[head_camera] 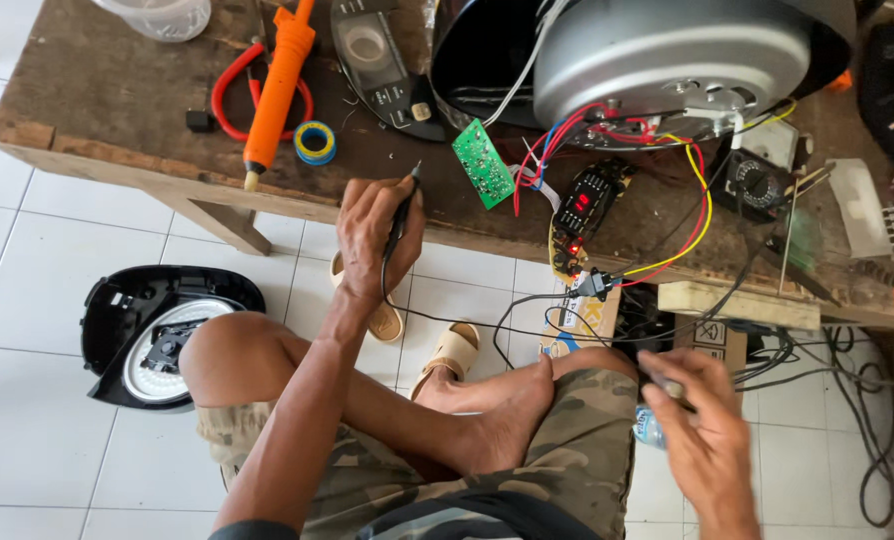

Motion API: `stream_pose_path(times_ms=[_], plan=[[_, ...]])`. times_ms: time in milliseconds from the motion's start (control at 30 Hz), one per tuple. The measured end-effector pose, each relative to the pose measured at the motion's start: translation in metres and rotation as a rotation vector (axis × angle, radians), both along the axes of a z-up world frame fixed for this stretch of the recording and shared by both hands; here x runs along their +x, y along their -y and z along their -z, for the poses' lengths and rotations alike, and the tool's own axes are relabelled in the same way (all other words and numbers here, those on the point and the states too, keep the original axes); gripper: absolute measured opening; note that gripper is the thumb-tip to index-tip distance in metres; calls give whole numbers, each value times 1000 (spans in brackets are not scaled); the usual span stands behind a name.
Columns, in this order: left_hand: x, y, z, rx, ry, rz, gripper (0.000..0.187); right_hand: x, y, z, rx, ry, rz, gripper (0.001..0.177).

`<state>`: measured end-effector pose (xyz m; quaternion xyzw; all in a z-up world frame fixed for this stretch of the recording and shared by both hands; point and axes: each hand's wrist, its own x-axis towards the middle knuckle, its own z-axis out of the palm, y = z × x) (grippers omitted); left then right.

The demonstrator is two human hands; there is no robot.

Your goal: The person sits on the floor and uses a soldering iron to work on a green circuit board placed on a wooden table. They also use a multimeter to test connections on the board and a nearby black electronic device with a red digital display.

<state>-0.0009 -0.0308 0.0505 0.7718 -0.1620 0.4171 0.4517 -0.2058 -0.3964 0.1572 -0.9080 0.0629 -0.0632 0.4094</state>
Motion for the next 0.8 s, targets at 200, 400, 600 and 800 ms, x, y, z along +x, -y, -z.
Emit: stream_pose_path(times_ms=[200,400,600,800], plan=[[2,0,4,-18,18,-15,7,56,-73,-91,34,418,-107,35],[3,0,6,-26,4,-4,4,148,-138,-123,98,722,-428,50],[3,-1,3,-30,13,6,3,220,-167,-94,185,744,-526,35],[3,-1,1,-34,27,15,4,245,-180,-80,30,746,-526,27]])
